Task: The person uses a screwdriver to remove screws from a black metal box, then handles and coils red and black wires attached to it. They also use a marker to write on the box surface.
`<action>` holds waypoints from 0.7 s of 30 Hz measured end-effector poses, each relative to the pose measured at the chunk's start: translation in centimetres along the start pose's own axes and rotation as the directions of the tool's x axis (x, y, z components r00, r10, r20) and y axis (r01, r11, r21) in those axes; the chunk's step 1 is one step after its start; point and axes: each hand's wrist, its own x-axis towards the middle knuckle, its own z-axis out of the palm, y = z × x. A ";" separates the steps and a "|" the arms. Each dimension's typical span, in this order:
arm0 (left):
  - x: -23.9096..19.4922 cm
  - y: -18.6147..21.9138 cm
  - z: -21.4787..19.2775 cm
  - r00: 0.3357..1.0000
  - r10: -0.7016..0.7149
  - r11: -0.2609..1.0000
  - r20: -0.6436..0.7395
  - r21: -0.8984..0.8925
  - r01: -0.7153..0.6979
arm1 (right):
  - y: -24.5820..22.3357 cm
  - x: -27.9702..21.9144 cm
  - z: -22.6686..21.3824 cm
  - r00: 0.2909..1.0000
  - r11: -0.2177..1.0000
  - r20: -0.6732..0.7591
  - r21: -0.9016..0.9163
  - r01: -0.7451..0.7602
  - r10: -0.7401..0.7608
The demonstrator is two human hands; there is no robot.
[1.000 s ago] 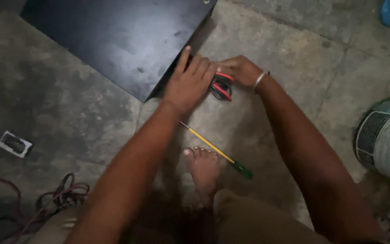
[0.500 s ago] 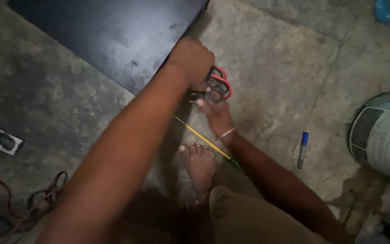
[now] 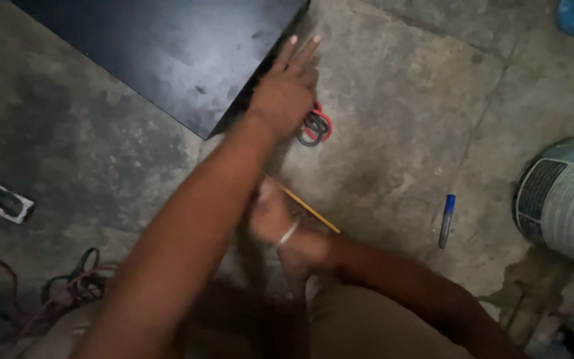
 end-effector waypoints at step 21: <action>2.7 -1.8 -1.9 0.828 0.027 0.954 0.560 -0.263 0.147 | 2.7 4.8 -1.6 0.953 0.904 0.245 0.342 -0.258 0.179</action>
